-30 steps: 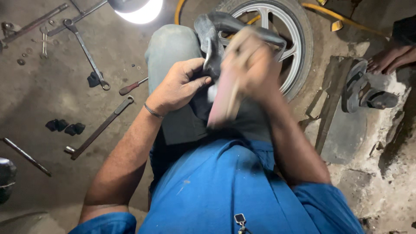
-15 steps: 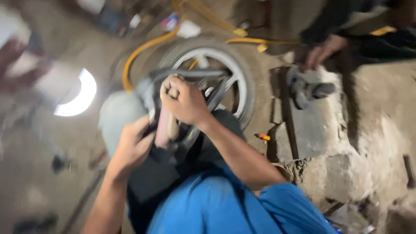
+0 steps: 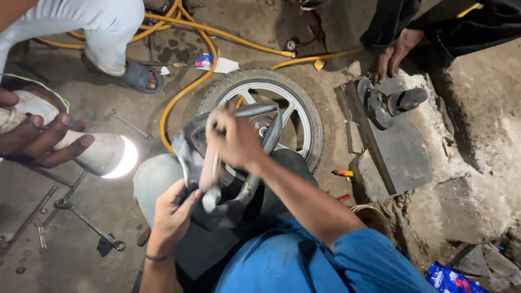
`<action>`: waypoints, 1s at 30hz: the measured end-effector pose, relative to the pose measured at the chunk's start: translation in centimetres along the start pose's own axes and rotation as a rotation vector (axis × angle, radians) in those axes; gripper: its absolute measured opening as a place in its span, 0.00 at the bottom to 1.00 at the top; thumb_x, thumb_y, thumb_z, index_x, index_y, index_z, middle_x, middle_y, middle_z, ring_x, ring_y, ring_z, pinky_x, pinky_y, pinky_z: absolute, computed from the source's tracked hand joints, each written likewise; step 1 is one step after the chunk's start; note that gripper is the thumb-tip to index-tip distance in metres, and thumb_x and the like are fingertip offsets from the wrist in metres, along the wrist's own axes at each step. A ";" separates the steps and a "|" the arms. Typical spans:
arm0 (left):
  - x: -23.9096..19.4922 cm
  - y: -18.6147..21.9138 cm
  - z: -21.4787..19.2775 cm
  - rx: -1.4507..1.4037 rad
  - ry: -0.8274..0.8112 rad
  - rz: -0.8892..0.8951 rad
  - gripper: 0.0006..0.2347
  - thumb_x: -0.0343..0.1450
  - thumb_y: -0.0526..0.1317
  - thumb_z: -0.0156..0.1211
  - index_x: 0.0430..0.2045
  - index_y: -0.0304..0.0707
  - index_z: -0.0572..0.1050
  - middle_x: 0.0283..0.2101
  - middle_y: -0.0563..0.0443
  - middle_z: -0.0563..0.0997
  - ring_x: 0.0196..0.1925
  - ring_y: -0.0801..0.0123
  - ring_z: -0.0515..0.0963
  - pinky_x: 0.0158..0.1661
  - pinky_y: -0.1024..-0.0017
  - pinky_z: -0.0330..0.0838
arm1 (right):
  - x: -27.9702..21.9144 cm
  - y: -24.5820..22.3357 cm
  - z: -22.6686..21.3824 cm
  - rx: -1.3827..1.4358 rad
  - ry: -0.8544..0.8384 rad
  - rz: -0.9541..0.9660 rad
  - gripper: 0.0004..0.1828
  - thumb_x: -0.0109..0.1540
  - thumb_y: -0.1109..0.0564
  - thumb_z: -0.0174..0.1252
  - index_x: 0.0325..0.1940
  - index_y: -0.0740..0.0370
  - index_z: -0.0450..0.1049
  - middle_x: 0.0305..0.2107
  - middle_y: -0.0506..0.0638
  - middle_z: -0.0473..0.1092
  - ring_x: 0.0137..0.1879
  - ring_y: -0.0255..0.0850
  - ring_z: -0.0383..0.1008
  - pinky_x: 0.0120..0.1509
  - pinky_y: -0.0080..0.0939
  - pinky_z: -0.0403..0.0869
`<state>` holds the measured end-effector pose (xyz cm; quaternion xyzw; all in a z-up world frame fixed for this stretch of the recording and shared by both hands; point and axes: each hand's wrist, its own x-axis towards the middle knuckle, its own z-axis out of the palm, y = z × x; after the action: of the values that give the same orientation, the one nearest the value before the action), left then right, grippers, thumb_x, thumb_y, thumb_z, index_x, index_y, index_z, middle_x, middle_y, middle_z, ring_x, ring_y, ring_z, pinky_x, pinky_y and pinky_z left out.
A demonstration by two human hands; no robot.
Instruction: The person cleans the inner tube with a cloth, applies glue to a specific spot, cuts a circular patch from a sheet, and applies the patch to the glued area of the inner tube.
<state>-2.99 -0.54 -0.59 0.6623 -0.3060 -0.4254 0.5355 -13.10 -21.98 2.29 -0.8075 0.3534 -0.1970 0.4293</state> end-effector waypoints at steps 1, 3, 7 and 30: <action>0.2 0.0 -0.2 -0.033 -0.004 0.018 0.06 0.71 0.28 0.58 0.39 0.27 0.77 0.31 0.59 0.76 0.34 0.81 0.70 0.35 0.80 0.67 | -0.3 -0.8 -0.1 0.011 -0.070 -0.039 0.12 0.62 0.44 0.56 0.44 0.49 0.73 0.32 0.50 0.77 0.41 0.47 0.83 0.43 0.46 0.78; 0.1 -0.2 -0.4 -0.076 -0.015 0.073 0.06 0.71 0.28 0.56 0.40 0.28 0.76 0.33 0.60 0.77 0.36 0.82 0.72 0.39 0.81 0.70 | -2.3 -2.2 0.6 0.037 -0.212 -0.105 0.12 0.60 0.45 0.59 0.44 0.50 0.74 0.33 0.52 0.76 0.40 0.49 0.81 0.43 0.47 0.77; 0.4 0.3 0.3 0.116 -0.001 0.035 0.05 0.75 0.30 0.58 0.41 0.24 0.78 0.33 0.50 0.73 0.36 0.75 0.67 0.39 0.75 0.68 | -0.6 -1.7 0.9 0.114 -0.149 -0.008 0.11 0.56 0.49 0.62 0.39 0.53 0.75 0.31 0.52 0.77 0.38 0.48 0.82 0.42 0.45 0.78; -0.4 0.4 -1.4 -0.112 -0.152 0.209 0.21 0.72 0.24 0.54 0.62 0.27 0.69 0.55 0.54 0.78 0.59 0.75 0.74 0.62 0.75 0.67 | 3.7 2.9 3.1 0.089 0.043 -0.377 0.07 0.65 0.57 0.62 0.43 0.63 0.76 0.36 0.51 0.78 0.42 0.44 0.83 0.46 0.41 0.77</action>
<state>-1.90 0.28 0.00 0.5617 -0.3886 -0.4326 0.5884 -9.83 -24.14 -1.75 -0.8352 0.1960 -0.3064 0.4126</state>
